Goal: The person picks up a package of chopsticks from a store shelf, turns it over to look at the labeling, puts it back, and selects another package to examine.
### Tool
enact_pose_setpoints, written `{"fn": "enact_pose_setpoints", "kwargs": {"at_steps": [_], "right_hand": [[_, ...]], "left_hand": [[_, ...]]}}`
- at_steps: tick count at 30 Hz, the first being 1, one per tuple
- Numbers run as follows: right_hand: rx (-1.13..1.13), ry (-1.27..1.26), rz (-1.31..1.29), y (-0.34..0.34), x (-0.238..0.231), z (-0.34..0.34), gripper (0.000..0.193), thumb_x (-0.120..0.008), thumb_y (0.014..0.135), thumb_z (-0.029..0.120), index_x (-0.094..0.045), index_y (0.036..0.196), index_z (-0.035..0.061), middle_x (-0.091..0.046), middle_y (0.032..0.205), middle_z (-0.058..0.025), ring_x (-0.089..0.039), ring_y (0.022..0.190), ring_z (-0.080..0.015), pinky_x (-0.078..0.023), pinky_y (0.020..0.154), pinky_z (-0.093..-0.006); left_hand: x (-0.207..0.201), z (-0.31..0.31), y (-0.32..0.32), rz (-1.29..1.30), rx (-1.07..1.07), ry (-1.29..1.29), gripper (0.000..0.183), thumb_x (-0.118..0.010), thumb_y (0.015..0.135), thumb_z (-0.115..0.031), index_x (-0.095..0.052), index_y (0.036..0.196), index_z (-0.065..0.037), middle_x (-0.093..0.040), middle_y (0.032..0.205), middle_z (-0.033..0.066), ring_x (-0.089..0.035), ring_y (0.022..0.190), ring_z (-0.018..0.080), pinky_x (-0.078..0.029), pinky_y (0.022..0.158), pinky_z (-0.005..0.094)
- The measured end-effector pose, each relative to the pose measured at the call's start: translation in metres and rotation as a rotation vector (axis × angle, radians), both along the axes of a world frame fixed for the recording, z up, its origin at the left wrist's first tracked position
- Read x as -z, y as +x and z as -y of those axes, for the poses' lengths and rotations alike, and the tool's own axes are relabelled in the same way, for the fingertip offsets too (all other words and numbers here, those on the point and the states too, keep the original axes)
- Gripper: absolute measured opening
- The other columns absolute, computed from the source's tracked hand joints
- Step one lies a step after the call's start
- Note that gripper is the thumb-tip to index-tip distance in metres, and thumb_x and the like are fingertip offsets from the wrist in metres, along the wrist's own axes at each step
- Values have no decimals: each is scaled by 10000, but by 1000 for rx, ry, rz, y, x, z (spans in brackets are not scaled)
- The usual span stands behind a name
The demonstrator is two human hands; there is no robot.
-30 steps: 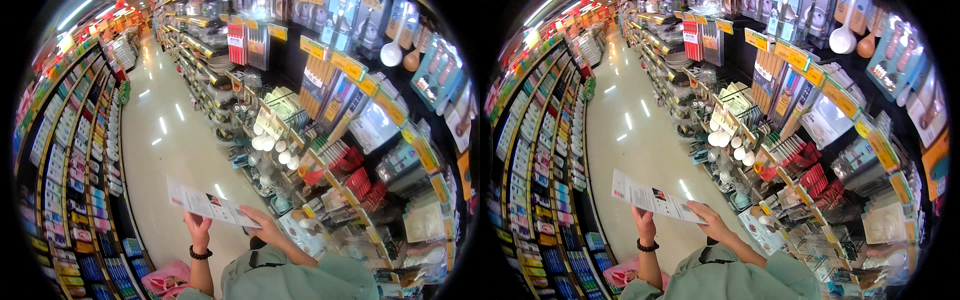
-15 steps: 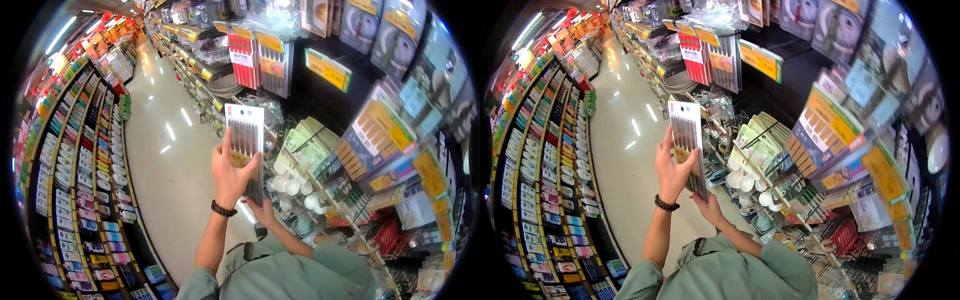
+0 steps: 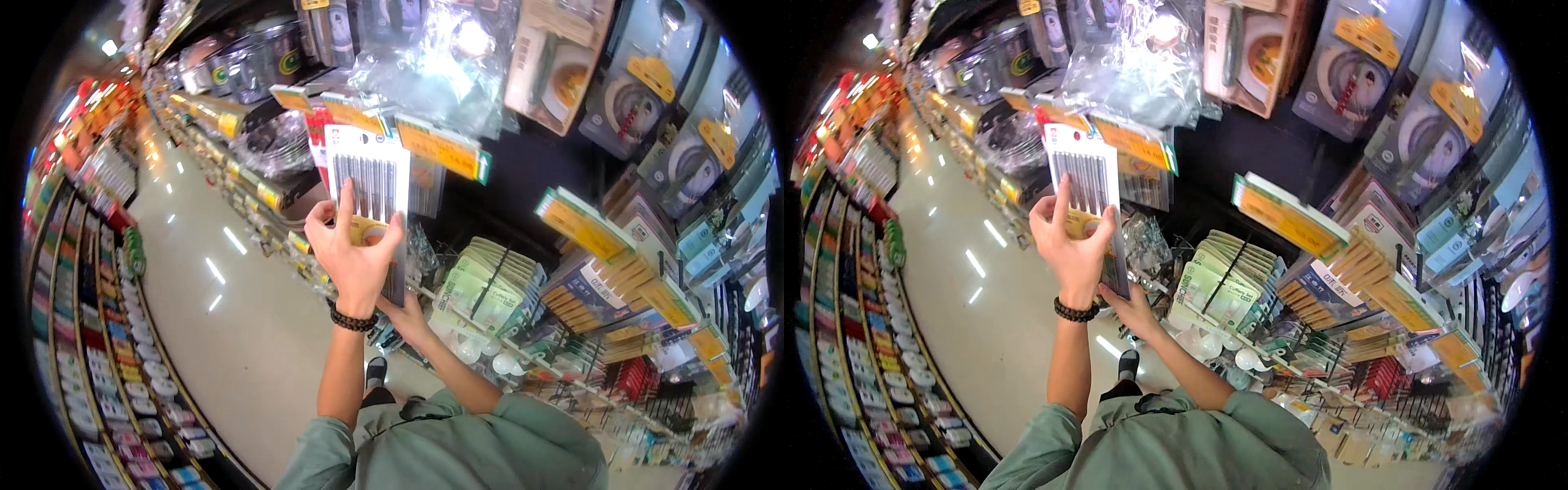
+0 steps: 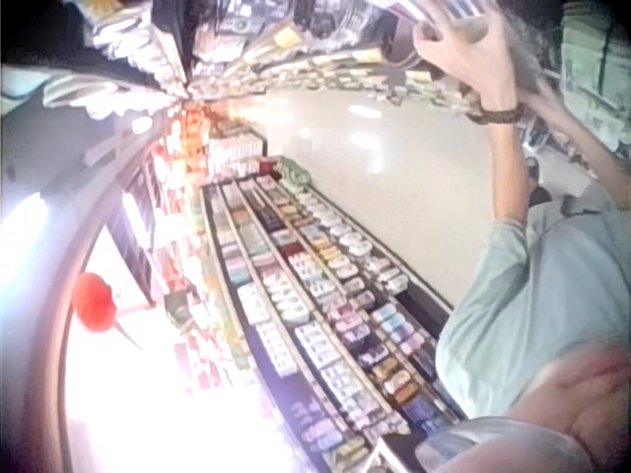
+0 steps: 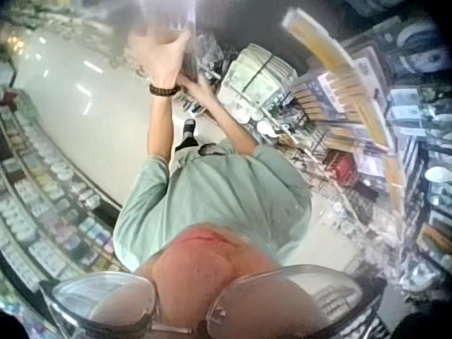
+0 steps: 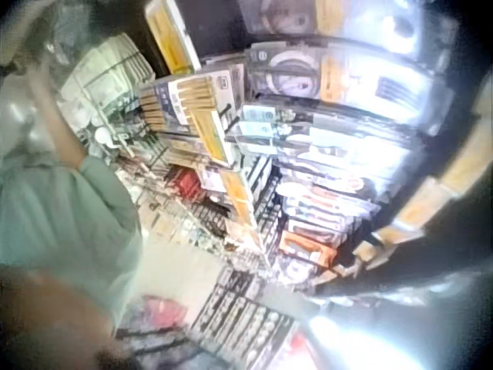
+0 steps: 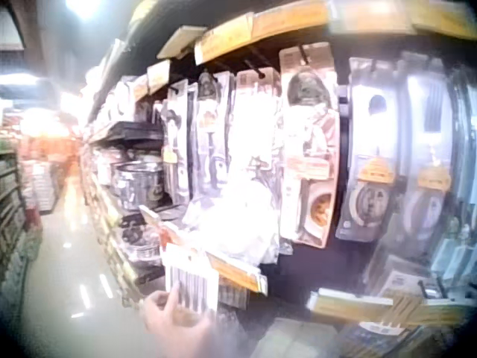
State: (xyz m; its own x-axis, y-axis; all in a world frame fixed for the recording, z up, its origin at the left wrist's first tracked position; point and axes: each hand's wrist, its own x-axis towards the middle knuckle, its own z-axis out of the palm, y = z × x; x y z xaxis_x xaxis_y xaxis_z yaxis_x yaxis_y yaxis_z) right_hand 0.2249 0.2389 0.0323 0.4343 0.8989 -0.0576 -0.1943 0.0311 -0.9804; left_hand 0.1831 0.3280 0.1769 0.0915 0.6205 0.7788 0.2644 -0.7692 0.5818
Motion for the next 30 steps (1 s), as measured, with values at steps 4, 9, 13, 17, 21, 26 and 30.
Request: {"fn": "enact_pose_setpoints", "kwargs": {"at_steps": [4, 9, 13, 17, 21, 26, 30], "right_hand": [[132, 228, 39, 3, -12, -21, 265, -629, 950, 181, -609, 1121, -20, -640, 977, 2, -533, 871, -60, -459, 741, -256], [216, 153, 80, 2, -9, -38, 236, -626, 936, 151, -598, 1097, -19, -629, 987, -4, -531, 883, -68, -460, 747, -263], [411, 168, 98, -3, 8, -48, 240, -643, 922, 144, -593, 1096, -14, -616, 940, -1, -527, 841, -66, -449, 713, -250], [471, 150, -138, -1, 4, -41, 314, -602, 940, 96, -519, 1235, 28, -616, 1112, -47, -563, 990, -97, -474, 808, -267], [487, 237, -343, -6, -15, -27, 467, -495, 985, 32, -314, 1414, 70, -497, 1380, -153, -536, 1197, -209, -507, 918, -351], [620, 284, -258, -14, -22, 17, 426, -482, 986, 86, -345, 1389, 64, -558, 1277, -177, -610, 1090, -261, -529, 902, -412], [712, 256, -231, -27, -14, 60, 360, -464, 966, 52, -428, 1324, 49, -607, 1173, -160, -629, 1048, -255, -529, 882, -400]], "left_hand": [[-13, -14, 3, 39, 98, 50, 801, -846, 569, -301, -597, 1307, -114, -480, 1094, 198, -471, 1016, 331, -411, 860, 422], [-14, -43, 11, 27, 227, 37, 804, -847, 565, -319, -602, 1304, -122, -459, 1148, 215, -458, 1035, 345, -405, 849, 423], [-8, -55, 24, 10, 322, 41, 772, -852, 585, -301, -607, 1297, -127, -452, 1201, 218, -452, 1064, 356, -399, 897, 446], [-5, -57, 42, 75, 383, 43, 742, -862, 583, -254, -616, 1265, -93, -438, 1258, 217, -454, 1098, 356, -398, 906, 446], [6, -67, 73, 254, 409, 107, 670, -878, 547, -248, -659, 1158, -84, -425, 1269, 299, -442, 1076, 414, -422, 852, 500], [17, -65, 99, 261, 455, 122, 538, -877, 552, -271, -691, 996, -30, -423, 1235, 299, -465, 1048, 414, -432, 793, 465], [24, -66, 121, 231, 327, 253, 581, -853, 624, -287, -694, 1135, -62, -392, 1260, 288, -385, 1131, 382, -423, 836, 449]]}}
